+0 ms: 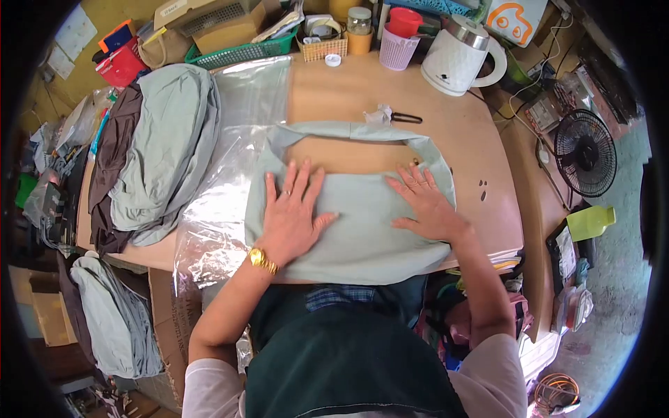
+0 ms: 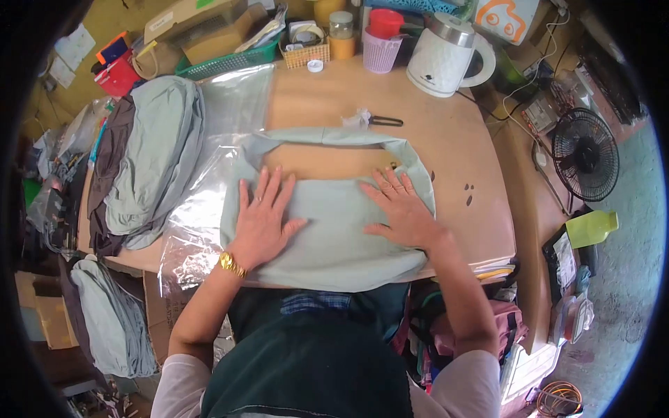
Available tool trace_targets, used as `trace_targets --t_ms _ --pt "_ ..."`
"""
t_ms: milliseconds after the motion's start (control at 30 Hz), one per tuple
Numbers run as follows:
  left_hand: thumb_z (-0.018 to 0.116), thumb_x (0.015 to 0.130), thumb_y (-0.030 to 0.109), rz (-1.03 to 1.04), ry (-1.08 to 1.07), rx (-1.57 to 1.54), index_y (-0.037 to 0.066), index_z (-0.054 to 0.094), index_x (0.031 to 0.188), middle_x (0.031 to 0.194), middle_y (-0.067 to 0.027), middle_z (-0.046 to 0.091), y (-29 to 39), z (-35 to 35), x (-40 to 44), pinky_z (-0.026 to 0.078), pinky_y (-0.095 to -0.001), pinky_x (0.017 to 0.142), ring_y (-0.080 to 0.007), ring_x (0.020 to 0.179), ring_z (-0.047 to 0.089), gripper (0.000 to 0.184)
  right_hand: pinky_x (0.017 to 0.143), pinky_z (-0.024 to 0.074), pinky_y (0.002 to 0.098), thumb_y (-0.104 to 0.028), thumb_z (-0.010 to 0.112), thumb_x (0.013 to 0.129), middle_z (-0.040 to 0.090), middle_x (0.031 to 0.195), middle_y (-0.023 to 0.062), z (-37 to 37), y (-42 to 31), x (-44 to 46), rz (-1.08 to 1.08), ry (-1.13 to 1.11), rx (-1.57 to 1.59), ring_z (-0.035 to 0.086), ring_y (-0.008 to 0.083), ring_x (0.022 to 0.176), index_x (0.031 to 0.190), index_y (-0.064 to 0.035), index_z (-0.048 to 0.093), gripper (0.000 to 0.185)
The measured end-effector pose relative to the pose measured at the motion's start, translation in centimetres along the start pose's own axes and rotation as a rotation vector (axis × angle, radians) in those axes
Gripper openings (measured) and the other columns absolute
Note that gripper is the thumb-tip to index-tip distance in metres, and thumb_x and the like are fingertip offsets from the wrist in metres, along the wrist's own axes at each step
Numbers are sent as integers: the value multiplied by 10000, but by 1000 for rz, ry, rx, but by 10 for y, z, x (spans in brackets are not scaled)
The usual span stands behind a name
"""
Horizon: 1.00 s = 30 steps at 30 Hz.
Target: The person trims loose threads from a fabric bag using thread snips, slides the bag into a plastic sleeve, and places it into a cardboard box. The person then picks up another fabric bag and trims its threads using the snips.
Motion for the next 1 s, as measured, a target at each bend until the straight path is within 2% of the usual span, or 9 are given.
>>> trace_targets --t_ms 167,200,300,367,467,533,667,733,1000 --pt "521 875 571 149 -185 -128 151 325 1483 1552 -176 217 49 17 -48 120 -692 1076 -387 1427 201 764 1044 400 404 -373 682 830 430 1445 182 -76 96 29 519 362 500 416 374 1326 1363 -102 474 633" --pt "521 875 571 147 -179 -120 151 325 1483 1552 -176 217 55 17 -52 120 -692 1076 -387 1427 201 764 1062 375 409 -339 676 843 497 1371 182 -69 117 47 509 424 380 426 363 1313 1366 -94 475 611" --pt "500 881 591 88 -159 -159 149 317 1486 1554 -171 215 77 20 -48 123 -708 1063 -388 1430 191 772 1083 350 405 -362 641 864 477 1400 185 25 132 146 296 -81 -126 401 367 1319 1397 -91 444 629" --pt "491 883 598 88 -137 -149 148 320 1484 1555 -171 213 81 25 -35 122 -707 1064 -387 1431 189 770 1082 347 412 -396 599 884 367 1484 191 19 104 193 292 -271 170 345 370 1355 1455 -108 356 684" --pt "447 890 632 86 -94 -129 145 320 1484 1555 -166 216 74 27 -14 113 -690 1082 -382 1430 198 778 1054 373 414 -346 601 889 446 1407 199 -3 88 209 389 64 -60 426 368 1289 1384 -92 443 578" --pt "585 829 597 151 -120 -189 152 363 1456 1539 -159 256 68 6 -9 106 -667 1101 -379 1417 239 800 1018 397 417 -329 627 871 509 1324 190 -35 74 214 257 204 2 491 354 1220 1295 -78 511 506" --pt "862 564 372 223 -245 -319 175 490 1324 1407 -111 426 27 -39 -39 124 -638 1119 -360 1366 340 869 920 434 409 -318 748 759 547 1178 136 -97 9 102 -55 -109 392 550 322 1069 1098 -69 573 456" --pt "836 574 231 212 -103 -342 157 568 1218 1234 -85 514 -1 -39 -46 330 -494 1036 -313 1157 474 701 882 435 390 -260 792 689 551 1082 119 -91 -1 28 -135 -252 428 554 319 982 1053 -72 579 462" --pt "765 678 146 421 -67 -322 111 649 1010 1073 -42 584 -9 -35 -36 393 -392 945 -260 1009 548 354 773 424 386 -36 746 598 565 830 91 -50 32 -73 48 -33 244 557 279 812 829 -58 515 328"
Point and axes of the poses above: each hand's wrist, its own x-axis towards the middle knuckle, its own z-axis out of the palm, y = z × x, the point moved 10 cm from there along x, towards the middle knuckle
